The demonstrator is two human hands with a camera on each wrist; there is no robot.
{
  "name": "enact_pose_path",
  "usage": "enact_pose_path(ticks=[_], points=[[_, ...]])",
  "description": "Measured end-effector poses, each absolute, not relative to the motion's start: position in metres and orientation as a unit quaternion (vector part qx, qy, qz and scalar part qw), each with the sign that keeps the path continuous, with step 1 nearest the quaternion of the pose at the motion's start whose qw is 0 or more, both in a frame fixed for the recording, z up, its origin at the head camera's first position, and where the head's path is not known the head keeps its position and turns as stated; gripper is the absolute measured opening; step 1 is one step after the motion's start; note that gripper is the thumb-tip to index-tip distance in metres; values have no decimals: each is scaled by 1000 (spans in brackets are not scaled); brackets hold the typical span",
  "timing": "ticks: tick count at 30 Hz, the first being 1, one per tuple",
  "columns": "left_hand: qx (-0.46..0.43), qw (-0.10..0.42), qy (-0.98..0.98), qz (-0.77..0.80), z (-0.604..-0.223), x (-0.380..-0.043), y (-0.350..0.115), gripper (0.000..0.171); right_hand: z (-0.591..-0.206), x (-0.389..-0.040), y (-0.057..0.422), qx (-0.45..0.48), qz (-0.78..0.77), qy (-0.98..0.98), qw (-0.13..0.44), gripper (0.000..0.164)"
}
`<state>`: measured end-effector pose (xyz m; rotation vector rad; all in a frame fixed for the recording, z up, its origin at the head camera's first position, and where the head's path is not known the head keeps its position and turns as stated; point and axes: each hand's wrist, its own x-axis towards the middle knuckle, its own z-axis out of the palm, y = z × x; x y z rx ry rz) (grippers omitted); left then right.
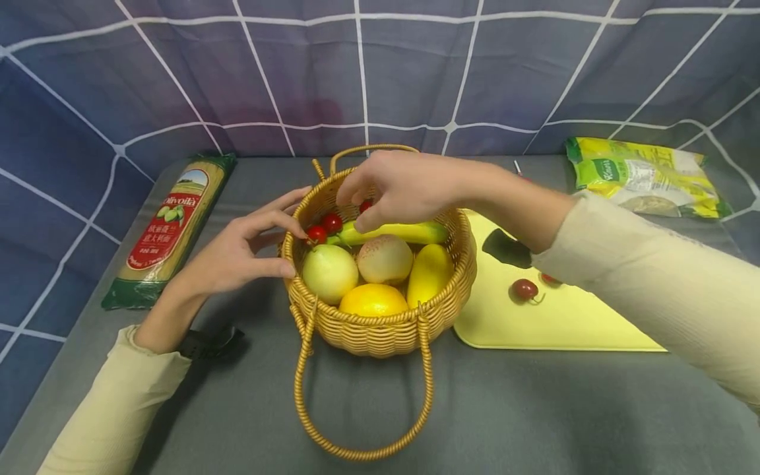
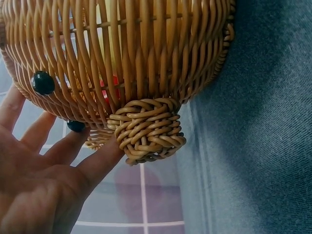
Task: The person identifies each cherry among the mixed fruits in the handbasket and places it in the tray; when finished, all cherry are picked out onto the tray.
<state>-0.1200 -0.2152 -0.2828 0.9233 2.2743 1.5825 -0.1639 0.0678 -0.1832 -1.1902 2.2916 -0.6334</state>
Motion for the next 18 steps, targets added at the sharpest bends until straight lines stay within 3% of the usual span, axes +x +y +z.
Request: enact_pose_path(ticks=[9, 18], points=[[310, 114, 778, 534, -282, -119, -216, 32, -189, -180, 34, -456, -160, 803, 349, 44], [309, 114, 778, 535, -283, -119, -216, 31, -200, -190, 18, -471, -162, 779, 382, 43]])
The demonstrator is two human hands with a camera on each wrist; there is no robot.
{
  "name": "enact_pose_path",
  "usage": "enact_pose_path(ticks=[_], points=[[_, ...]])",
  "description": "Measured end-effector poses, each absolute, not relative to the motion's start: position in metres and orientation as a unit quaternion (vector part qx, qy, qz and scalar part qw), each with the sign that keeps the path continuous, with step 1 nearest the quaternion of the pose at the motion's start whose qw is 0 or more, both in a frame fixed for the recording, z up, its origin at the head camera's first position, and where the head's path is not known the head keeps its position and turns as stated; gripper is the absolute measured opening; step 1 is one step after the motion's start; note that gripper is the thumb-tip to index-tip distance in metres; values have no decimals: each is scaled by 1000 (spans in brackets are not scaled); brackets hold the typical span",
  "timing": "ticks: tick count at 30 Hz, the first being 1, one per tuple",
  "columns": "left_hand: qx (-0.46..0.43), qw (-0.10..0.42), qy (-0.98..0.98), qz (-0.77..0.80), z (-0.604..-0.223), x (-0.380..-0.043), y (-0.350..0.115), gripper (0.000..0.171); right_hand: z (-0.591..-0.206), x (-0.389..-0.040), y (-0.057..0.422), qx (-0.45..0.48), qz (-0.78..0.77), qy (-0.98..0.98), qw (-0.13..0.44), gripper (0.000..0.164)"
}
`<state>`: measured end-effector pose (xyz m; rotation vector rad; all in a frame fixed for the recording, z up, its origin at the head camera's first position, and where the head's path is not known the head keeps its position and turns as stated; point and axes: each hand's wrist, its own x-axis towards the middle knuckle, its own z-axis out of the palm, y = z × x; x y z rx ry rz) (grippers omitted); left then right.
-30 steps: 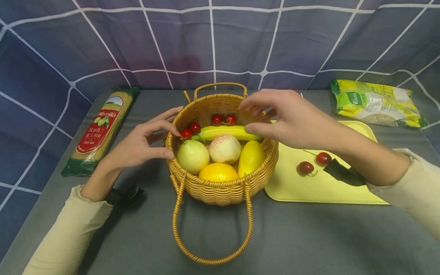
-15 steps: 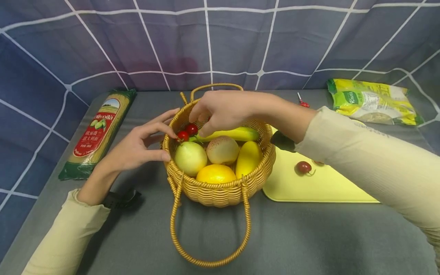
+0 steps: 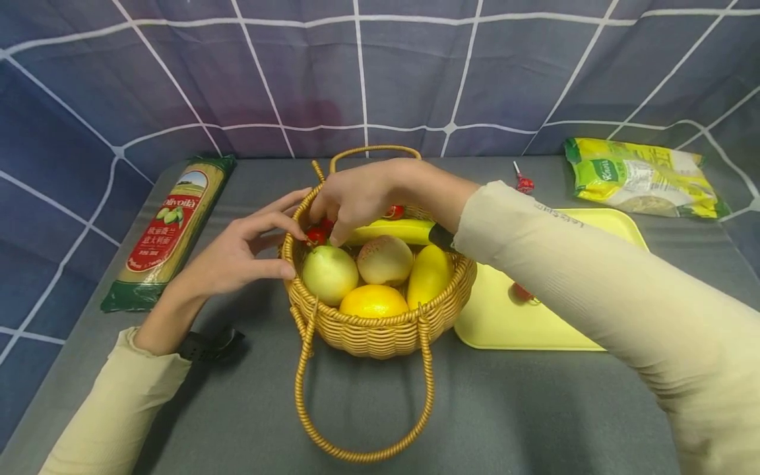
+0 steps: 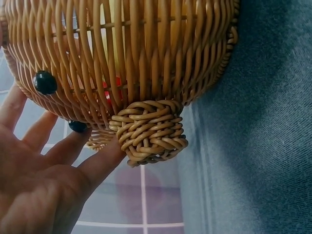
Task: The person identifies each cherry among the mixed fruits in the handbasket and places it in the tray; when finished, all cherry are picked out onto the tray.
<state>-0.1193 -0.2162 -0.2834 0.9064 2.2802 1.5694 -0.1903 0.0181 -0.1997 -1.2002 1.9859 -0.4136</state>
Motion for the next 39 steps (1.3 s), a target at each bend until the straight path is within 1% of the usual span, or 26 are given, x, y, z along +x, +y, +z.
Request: enact_pose_path(ticks=[6, 10, 15, 22, 39], points=[[311, 115, 779, 532, -284, -120, -216, 31, -213, -190, 17, -461, -181, 772, 398, 42], [314, 117, 779, 530, -284, -120, -215, 31, -221, -186, 15, -439, -216, 771, 408, 40], [315, 117, 777, 532, -283, -120, -216, 31, -225, -184, 12, -412, -222, 788, 401, 41], [318, 116, 774, 536, -283, -120, -215, 31, -231, -186, 14, -400, -239, 791, 396, 46], [310, 115, 779, 533, -283, -119, -216, 31, -233, -185, 13, -419, -246, 784, 385, 43]])
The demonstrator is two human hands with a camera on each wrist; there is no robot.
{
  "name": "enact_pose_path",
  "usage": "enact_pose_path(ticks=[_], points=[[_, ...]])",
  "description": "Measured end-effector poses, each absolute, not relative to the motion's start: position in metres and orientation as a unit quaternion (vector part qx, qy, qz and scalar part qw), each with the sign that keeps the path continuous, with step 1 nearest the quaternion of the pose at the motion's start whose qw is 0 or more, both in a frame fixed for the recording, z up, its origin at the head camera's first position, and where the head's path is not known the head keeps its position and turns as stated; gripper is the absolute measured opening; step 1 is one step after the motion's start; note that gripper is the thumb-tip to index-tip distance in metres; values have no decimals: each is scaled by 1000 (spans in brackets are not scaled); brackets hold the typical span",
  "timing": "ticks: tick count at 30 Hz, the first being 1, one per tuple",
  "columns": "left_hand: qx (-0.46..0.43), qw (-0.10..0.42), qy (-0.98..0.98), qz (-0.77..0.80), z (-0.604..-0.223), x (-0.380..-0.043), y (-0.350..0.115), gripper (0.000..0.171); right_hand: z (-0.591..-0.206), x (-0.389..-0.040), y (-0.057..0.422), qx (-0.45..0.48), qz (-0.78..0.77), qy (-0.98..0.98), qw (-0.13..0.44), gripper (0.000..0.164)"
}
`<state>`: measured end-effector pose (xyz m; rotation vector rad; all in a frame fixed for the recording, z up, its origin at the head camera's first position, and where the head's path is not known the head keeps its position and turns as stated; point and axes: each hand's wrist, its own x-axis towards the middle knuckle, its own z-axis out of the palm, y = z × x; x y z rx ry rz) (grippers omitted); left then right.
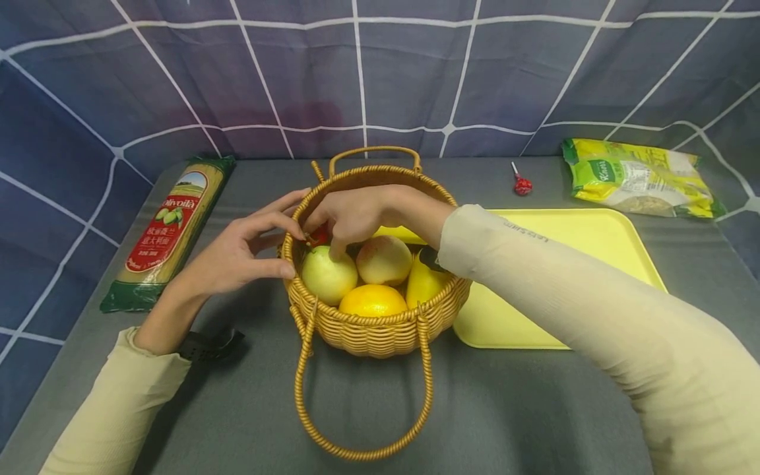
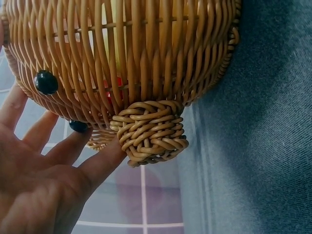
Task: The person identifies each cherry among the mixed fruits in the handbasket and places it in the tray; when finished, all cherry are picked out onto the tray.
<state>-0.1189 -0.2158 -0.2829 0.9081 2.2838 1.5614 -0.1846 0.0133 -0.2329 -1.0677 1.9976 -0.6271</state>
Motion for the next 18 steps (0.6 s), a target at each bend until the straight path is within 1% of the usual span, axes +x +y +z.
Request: enact_pose_path(ticks=[5, 11, 18], points=[[312, 114, 775, 537, -283, -120, -216, 32, -226, -188, 15, -425, -243, 786, 379, 39], [310, 113, 778, 535, -284, -120, -216, 31, -219, -189, 18, -402, -227, 795, 394, 34], [312, 109, 778, 534, -284, -120, -216, 31, -208, -189, 20, -444, -154, 795, 383, 36]])
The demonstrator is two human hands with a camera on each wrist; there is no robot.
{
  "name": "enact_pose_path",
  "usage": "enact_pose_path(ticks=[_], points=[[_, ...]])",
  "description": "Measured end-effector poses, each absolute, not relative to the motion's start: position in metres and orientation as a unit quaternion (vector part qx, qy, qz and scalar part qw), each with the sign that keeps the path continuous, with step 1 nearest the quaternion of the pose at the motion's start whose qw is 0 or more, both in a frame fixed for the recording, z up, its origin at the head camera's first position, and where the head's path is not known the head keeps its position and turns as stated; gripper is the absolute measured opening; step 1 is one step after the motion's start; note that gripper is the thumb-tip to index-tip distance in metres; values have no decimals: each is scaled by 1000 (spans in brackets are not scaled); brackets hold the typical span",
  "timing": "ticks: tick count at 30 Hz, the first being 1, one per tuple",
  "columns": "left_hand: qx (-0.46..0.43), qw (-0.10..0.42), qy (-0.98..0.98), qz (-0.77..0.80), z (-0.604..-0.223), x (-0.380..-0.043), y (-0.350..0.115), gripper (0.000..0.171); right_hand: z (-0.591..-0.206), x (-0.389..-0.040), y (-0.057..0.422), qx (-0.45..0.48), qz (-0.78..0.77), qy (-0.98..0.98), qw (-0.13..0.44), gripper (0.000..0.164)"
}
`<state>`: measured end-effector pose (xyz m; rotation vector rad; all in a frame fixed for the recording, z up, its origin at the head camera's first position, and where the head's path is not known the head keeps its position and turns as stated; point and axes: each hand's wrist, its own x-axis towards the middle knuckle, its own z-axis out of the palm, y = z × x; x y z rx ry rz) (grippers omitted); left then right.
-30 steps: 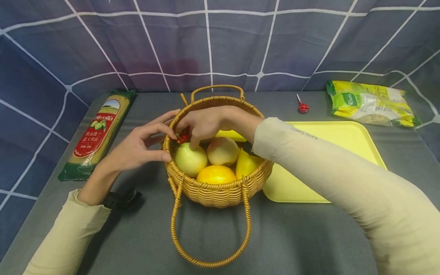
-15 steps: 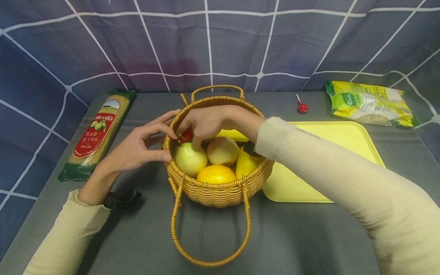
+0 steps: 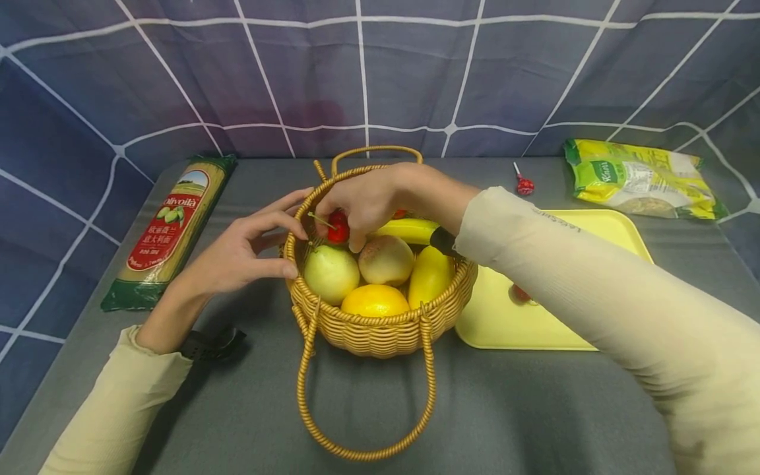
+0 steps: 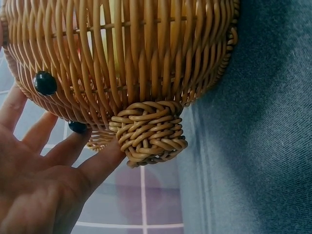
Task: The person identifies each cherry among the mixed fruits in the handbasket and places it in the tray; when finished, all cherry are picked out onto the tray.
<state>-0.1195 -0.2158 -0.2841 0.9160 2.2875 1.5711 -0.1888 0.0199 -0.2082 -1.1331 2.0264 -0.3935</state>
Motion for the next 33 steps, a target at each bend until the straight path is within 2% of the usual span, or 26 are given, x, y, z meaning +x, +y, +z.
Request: enact_pose_path(ticks=[11, 19, 25, 33], points=[[314, 106, 777, 536, -285, -119, -216, 32, -192, -174, 33, -482, -164, 762, 399, 30], [315, 107, 772, 541, -285, -119, -216, 31, -190, -165, 41, -511, -168, 763, 359, 21], [316, 108, 770, 544, -284, -119, -216, 30, -189, -160, 52, -507, -196, 763, 350, 19], [315, 107, 773, 540, -285, -119, -215, 30, -187, -151, 76, -488, -252, 783, 293, 19]])
